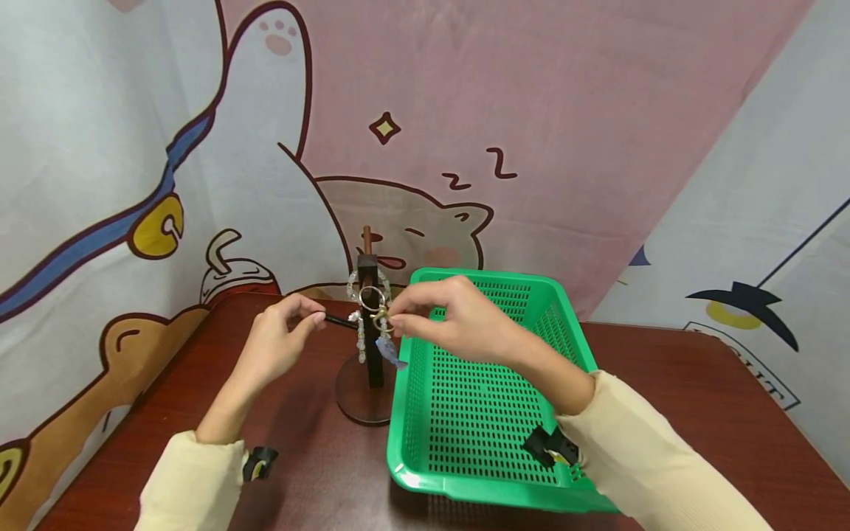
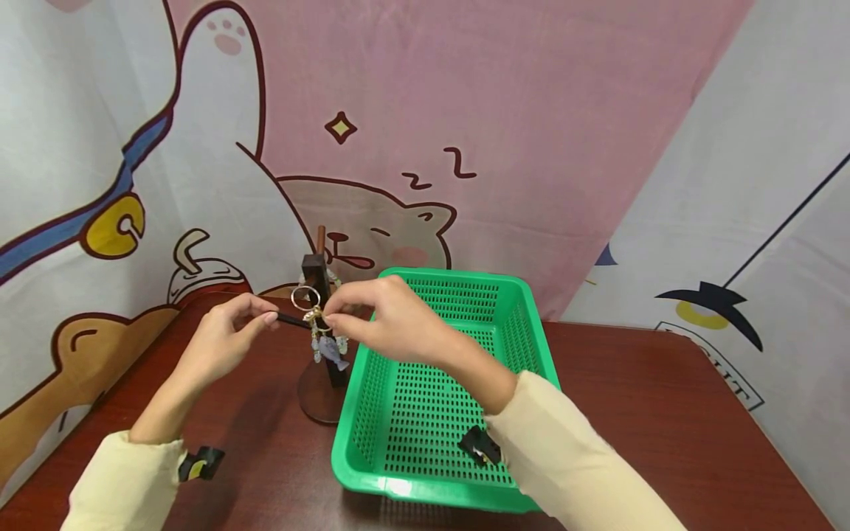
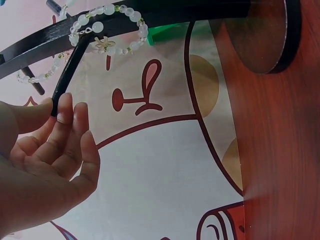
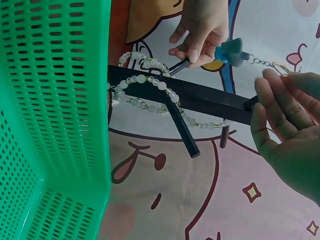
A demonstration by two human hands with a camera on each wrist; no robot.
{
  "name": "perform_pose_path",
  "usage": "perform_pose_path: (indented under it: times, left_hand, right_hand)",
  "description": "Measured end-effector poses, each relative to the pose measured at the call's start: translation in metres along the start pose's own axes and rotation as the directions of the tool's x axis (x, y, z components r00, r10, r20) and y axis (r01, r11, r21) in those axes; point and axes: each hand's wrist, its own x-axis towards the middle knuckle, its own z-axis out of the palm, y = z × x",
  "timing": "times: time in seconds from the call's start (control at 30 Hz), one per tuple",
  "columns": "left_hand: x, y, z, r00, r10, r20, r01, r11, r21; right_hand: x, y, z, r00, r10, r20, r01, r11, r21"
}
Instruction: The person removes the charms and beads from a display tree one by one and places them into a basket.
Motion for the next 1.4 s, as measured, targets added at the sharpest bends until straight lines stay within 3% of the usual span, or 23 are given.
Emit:
perform_pose_path:
  times: [0.17, 0.63, 1.0, 1.4]
  left_hand:
    - [0.0, 0.0, 0.0, 1.0, 0.001, -0.004, -0.001, 1.0, 0.006]
    - [0.0, -0.001, 0.0, 1.0, 0.006, 0.002, -0.006, 1.0, -0.005]
    - [0.0, -0.002, 0.001, 1.0, 0.007, 0.005, -0.007, 1.0, -0.005]
    - [0.0, -0.001, 0.001, 1.0, 0.005, 0.008, -0.005, 1.0, -0.011]
  right_hand:
    - [-0.001, 0.002, -0.003, 1.0, 0.011, 0.017, -0.011, 1.0, 0.02]
    - [-0.014, 0.019, -0.024, 0.976, 0.217, 0.026, -0.218, 0.964, 0.152]
    - [-0.034, 0.059, -0.031, 0.945, 0.328, -0.009, -0.324, 0.937, 0.132]
    - [-0.055, 0.101, -0.017, 0.926, 0.378, 0.019, -0.377, 0.917, 0.134]
